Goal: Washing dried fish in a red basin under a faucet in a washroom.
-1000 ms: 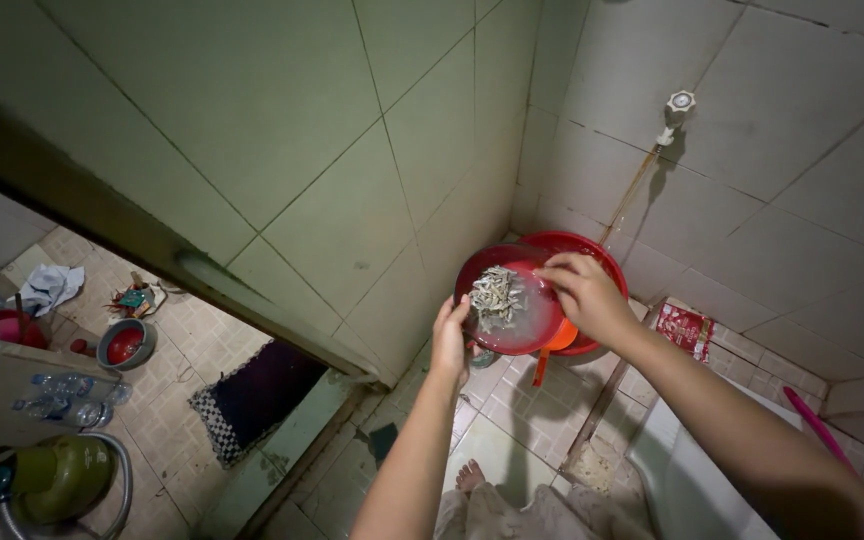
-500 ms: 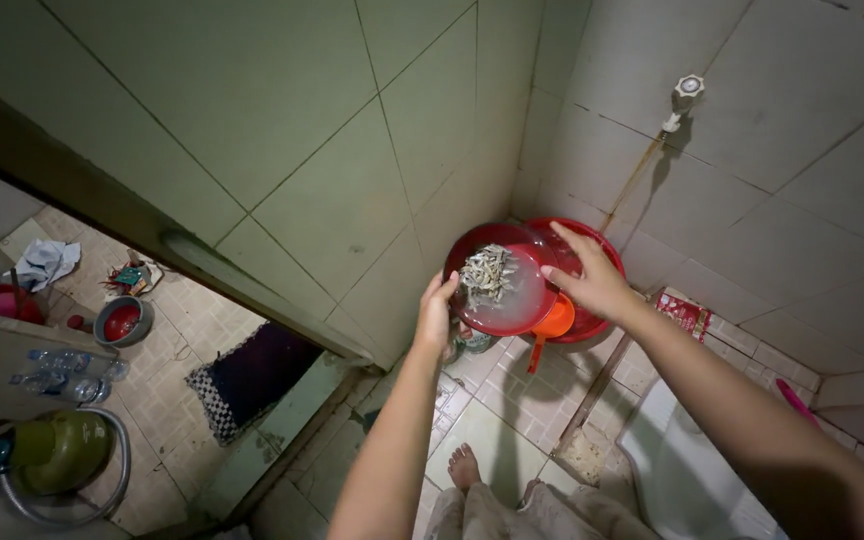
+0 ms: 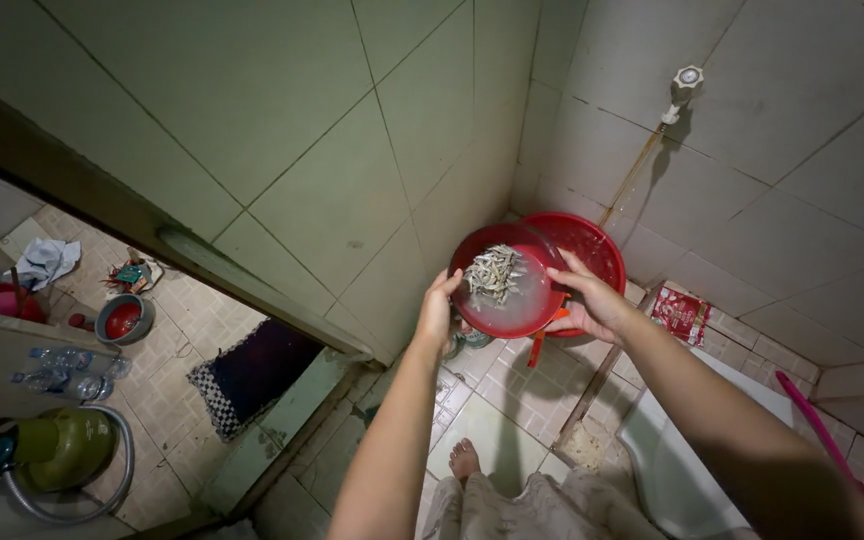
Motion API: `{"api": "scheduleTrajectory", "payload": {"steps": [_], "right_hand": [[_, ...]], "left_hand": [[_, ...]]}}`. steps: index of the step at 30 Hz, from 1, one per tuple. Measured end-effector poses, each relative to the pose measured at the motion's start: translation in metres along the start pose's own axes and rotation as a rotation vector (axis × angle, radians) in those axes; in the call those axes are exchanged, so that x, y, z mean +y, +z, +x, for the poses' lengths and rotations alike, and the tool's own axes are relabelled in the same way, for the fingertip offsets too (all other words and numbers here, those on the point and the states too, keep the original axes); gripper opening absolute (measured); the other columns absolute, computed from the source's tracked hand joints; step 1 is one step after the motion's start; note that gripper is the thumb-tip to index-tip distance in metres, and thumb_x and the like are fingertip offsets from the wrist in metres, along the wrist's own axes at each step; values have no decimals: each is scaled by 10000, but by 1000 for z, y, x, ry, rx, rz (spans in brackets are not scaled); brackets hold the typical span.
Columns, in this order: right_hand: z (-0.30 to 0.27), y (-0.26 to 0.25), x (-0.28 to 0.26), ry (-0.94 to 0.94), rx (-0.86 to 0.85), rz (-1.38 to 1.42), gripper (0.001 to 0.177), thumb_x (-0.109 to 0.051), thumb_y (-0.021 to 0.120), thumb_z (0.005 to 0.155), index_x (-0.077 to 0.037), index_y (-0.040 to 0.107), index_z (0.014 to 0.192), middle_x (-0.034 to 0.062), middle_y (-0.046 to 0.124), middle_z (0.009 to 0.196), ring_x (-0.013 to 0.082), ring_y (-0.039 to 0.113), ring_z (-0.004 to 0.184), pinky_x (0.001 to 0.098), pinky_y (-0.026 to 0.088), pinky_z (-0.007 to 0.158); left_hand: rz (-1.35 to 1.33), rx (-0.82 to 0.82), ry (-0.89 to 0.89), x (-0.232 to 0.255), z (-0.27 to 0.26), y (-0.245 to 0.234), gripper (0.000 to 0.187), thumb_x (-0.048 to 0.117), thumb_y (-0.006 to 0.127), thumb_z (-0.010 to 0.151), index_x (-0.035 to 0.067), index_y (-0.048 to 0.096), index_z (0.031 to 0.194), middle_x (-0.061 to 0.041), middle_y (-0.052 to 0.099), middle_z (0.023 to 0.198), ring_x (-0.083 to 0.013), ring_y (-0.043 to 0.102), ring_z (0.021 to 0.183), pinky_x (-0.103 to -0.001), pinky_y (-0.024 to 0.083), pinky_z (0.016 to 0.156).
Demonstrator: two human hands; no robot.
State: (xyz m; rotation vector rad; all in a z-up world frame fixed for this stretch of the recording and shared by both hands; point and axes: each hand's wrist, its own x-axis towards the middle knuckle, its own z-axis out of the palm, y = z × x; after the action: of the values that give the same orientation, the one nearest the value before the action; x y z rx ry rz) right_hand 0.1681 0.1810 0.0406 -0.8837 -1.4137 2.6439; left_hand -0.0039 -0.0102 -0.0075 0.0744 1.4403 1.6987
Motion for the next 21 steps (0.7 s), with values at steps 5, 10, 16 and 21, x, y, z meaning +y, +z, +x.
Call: {"api": "scheduleTrajectory", "payload": {"steps": [5, 10, 16, 21], "right_hand": [[-2, 5, 3, -5, 63, -44, 620, -279, 587, 925, -309, 311, 1479, 138, 431, 1501, 375, 607, 1239, 597, 620, 794], [5, -5, 13, -22, 87, -4, 542, -239, 593, 925, -291, 345, 1403, 132, 458, 1447, 355, 631, 1203, 555, 650, 716], [9, -16, 18, -57, 73, 9, 575, -248, 588, 922, -301, 367, 1451, 154, 463, 1459, 361, 610, 1220, 576, 640, 716], [12, -23, 21, -100, 152, -9, 580, -230, 587, 926, -302, 340, 1446, 116, 385, 1509, 376, 512, 1347, 643, 623, 761]], "left_hand": [[-50, -26, -55, -6, 8, 1, 419, 399, 532, 1008, 192, 592, 1368, -62, 655, 1137, -187, 594, 841, -328, 469, 581], [-39, -17, -74, 8, -8, 15, 442, 391, 517, 978, 215, 585, 1378, -43, 670, 1281, -203, 633, 1068, -374, 531, 847], [99, 65, 1, -16, 8, 11, 490, 370, 545, 977, 162, 574, 1419, -70, 699, 1257, -205, 654, 1027, -372, 519, 849], [138, 103, 109, -8, -12, 21, 525, 267, 662, 922, 155, 531, 1418, -62, 669, 1249, -242, 665, 999, -432, 523, 827]]}}
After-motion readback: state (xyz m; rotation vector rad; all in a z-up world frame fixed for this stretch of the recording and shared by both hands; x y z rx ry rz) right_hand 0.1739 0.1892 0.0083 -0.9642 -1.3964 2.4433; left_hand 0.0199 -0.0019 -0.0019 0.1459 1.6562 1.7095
